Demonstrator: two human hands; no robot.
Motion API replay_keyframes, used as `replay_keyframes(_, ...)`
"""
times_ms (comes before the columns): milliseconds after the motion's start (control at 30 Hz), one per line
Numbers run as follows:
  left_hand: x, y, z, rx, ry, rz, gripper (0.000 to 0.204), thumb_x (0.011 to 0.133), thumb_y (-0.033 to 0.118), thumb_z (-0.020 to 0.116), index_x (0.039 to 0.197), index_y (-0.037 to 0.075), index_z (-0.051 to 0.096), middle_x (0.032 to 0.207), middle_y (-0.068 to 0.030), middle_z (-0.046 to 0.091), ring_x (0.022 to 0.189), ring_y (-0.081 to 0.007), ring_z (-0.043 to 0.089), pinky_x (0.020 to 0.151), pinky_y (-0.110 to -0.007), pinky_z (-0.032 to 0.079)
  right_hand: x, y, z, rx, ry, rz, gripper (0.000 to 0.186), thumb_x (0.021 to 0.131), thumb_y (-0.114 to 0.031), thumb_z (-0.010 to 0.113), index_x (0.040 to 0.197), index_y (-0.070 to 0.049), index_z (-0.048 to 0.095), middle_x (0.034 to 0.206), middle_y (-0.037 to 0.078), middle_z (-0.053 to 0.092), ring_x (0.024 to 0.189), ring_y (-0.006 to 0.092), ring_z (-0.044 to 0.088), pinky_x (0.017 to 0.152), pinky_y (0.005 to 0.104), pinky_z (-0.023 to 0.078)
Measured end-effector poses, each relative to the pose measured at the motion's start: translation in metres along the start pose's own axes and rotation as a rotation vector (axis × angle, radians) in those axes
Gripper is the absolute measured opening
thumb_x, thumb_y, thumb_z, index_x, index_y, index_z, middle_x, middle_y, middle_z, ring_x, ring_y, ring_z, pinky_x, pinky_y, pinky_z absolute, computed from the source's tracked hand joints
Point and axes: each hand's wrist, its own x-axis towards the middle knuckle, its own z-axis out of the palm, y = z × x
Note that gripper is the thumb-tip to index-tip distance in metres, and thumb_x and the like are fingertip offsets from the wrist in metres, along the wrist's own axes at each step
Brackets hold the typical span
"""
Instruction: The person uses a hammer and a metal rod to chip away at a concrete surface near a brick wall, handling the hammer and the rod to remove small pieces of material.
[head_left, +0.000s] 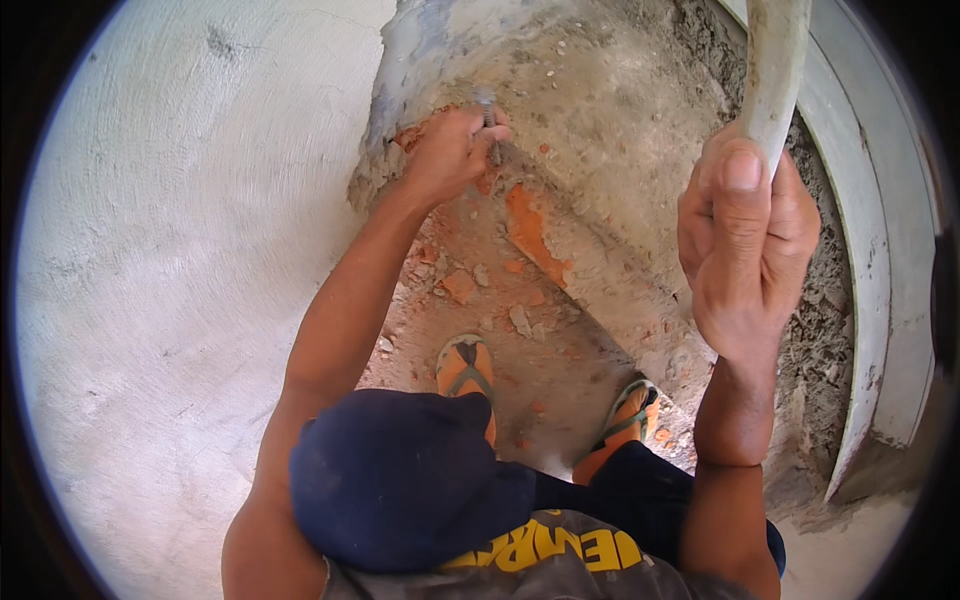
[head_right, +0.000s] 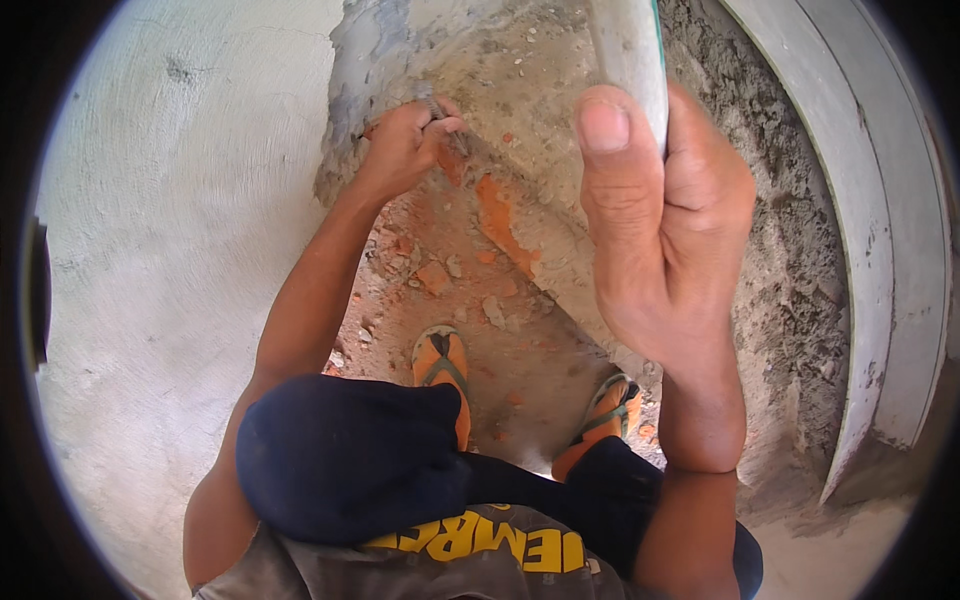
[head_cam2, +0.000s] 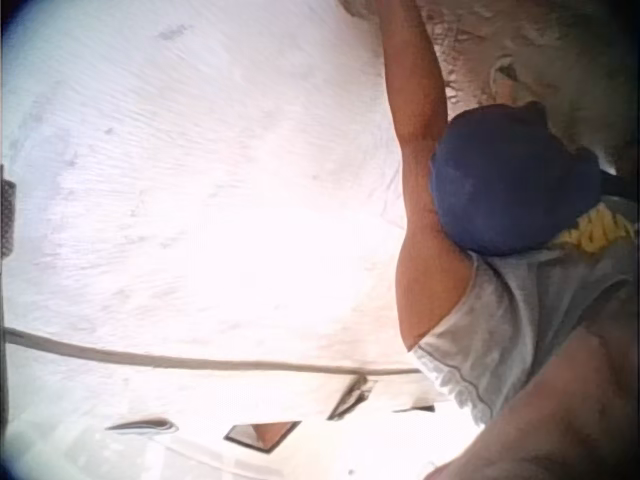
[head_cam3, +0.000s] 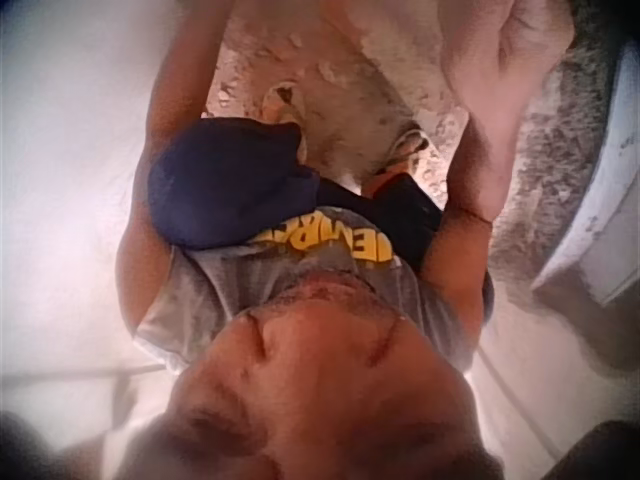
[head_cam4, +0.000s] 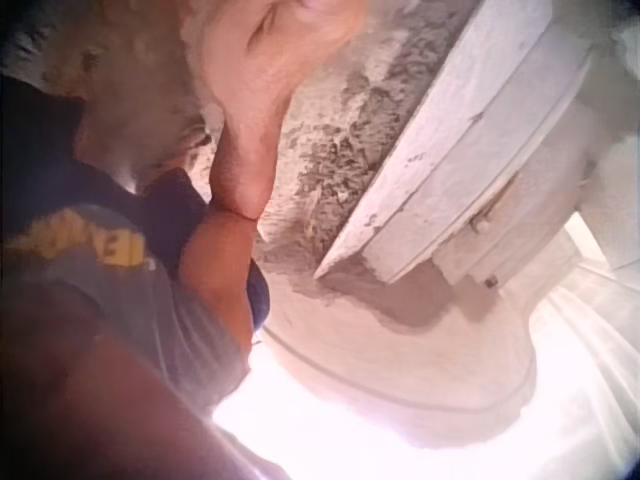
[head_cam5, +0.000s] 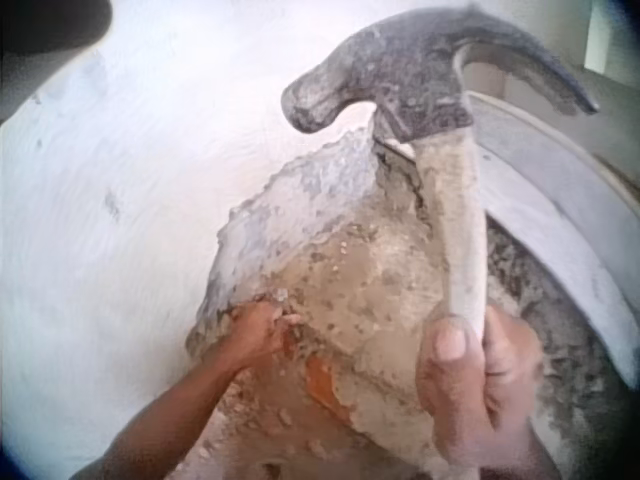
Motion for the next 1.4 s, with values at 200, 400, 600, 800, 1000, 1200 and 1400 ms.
replay_keyframes(200,0.012,0.005,0.003,0.047,-0.023,0.006,0.019,0.098,0.016,0.061,0.094,-0.001,0.067,0.075,-0.0117,0.065,0.064,-0.0217,0.059,0.064,-0.037,0.048,0.012,0.042,-0.003,-0.557,-0.418,0.293,0.032,0.109,-0.028,0.048,0.103,-0.003,0.067,0.062,0.0,0.05,0.052,0.011,0.045,0.044,0.0305,0.035)
replay_keyframes(400,0.017,-0.001,0.006,0.061,-0.004,0.021,0.018,0.097,0.017,0.064,0.093,-0.001,0.067,0.07,-0.0124,0.063,0.063,-0.0224,0.059,0.064,-0.038,0.048,0.044,-0.036,-0.025,0.28,-0.001,0.001,0.035,0.107,-0.042,0.048,0.089,-0.012,0.053,0.06,-0.004,0.041,0.041,0.0059,0.029,0.033,0.0234,0.025)
replay_keyframes(600,0.014,0.004,0.008,0.066,-0.038,0.013,0.02,0.098,0.019,0.064,0.094,-0.001,0.066,0.07,-0.0134,0.063,0.063,-0.023,0.06,0.064,-0.039,0.048,0.015,0.044,0.0,-0.681,-0.515,0.299,0.032,0.105,-0.036,0.054,0.087,-0.01,0.06,0.065,0.003,0.052,0.059,0.0121,0.05,0.048,0.0311,0.04)
replay_keyframes(800,0.004,-0.003,-0.005,0.119,-0.033,-0.017,0.019,0.098,0.019,0.065,0.094,0.0,0.066,0.071,-0.0138,0.064,0.066,-0.0226,0.063,0.064,-0.039,0.049,0.041,-0.028,-0.012,-0.132,0.006,0.101,0.036,0.108,-0.034,0.047,0.08,-0.011,0.049,0.061,-0.001,0.039,0.048,0.0087,0.035,0.039,0.0266,0.03)
replay_keyframes(1000,0.006,0.009,0.004,0.0,-0.057,-0.065,0.019,0.097,0.02,0.065,0.096,0.001,0.071,0.07,-0.0134,0.063,0.064,-0.0215,0.061,0.063,-0.038,0.048,0.011,0.027,-0.014,0.074,-0.294,0.039,0.031,0.105,-0.032,0.053,0.085,-0.01,0.055,0.061,0.0,0.044,0.047,0.0106,0.039,0.039,0.0264,0.033)
replay_keyframes(1200,-0.011,-0.013,0.005,0.088,0.049,0.127,0.013,0.096,0.011,0.064,0.095,-0.001,0.07,0.064,-0.0173,0.062,0.056,-0.0273,0.057,0.06,-0.043,0.047,0.009,0.016,-0.01,-0.276,-0.213,0.302,0.034,0.106,-0.034,0.051,0.087,-0.007,0.058,0.061,0.0,0.048,0.047,0.0119,0.042,0.041,0.0271,0.034)
replay_keyframes(1400,-0.01,-0.017,0.008,-0.025,0.013,0.028,0.017,0.094,0.016,0.07,0.092,0.0,0.072,0.066,-0.0154,0.064,0.055,-0.0231,0.056,0.057,-0.039,0.045,0.01,-0.013,-0.02,0.412,-0.001,-0.102,0.03,0.107,-0.037,0.048,0.099,-0.008,0.053,0.059,-0.001,0.041,0.041,0.0094,0.034,0.036,0.0234,0.031)
